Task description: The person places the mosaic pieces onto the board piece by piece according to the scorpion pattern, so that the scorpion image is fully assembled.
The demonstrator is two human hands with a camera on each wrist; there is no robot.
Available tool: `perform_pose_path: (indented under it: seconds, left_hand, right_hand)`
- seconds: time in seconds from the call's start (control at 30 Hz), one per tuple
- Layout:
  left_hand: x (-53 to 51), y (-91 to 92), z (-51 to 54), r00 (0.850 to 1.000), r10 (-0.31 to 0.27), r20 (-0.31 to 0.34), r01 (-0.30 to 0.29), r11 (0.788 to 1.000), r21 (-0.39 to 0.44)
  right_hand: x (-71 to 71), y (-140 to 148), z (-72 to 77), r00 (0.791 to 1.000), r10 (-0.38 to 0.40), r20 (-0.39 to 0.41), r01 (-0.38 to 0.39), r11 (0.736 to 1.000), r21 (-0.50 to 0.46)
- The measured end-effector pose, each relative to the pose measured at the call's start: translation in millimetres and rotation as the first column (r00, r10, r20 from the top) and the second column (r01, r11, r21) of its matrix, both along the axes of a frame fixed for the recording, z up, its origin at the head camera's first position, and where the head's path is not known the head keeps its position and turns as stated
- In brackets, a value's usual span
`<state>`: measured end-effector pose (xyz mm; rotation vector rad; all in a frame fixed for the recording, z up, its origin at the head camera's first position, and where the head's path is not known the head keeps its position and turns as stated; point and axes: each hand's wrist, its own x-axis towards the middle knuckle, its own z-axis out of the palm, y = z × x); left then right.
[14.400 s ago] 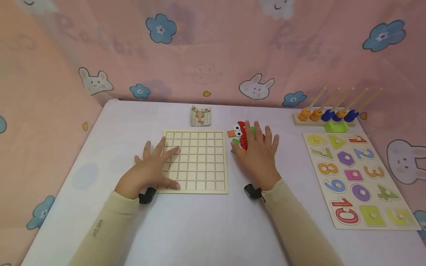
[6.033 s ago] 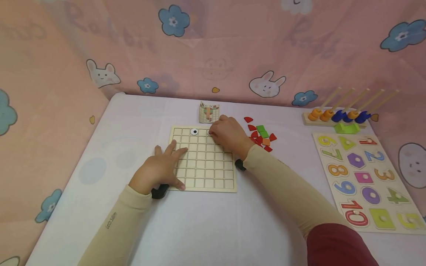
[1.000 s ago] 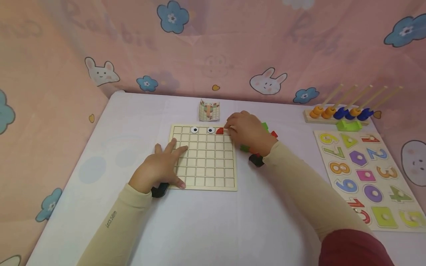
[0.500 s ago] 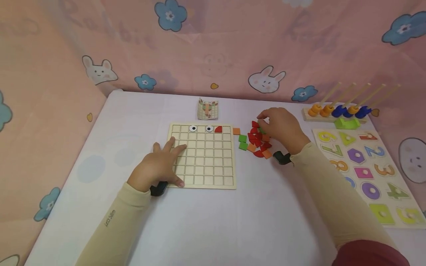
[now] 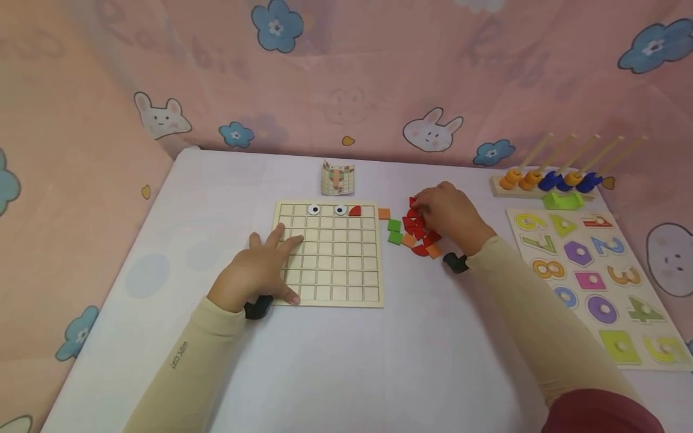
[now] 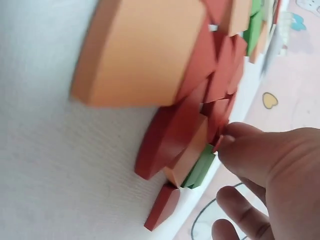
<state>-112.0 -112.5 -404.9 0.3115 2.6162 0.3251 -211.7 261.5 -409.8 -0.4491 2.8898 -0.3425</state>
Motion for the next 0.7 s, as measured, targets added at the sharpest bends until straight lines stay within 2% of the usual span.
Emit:
perform_pose_path:
  seconds: [0.07,0.17,0.43,0.7]
  left_hand:
    - [-0.1,0.1,-0.5,1.0,0.0,0.0,0.0,1.0,-0.001]
    - [-0.3,0.1,-0.7,1.0,0.003,-0.001,-0.003,1.0,0.003]
    - [-0.4,-0.5,0.0,1.0,0.001,-0.004,-0.001,1.0,-0.001]
    - [0.2,0.8,2.2,1.0,0.003,-0.003,-0.003,1.0,0.007]
  right_hand:
    - [-2.7,0.7,-4.2,0.998,0.045,-0.051,-0.043,0.999,0.03]
    - [-5.8,-0.7,-4.5,0.994,0.076,-0.076,-0.072,0.996,0.056]
    - [-13.3,-11.1,2.7,0.998,0.055,-0.026,-0.054,0.997,0.05]
    - [-22.3,-14.8,-0.4,0.999,0.042,-0.013,-0.042,0.998,0.043]
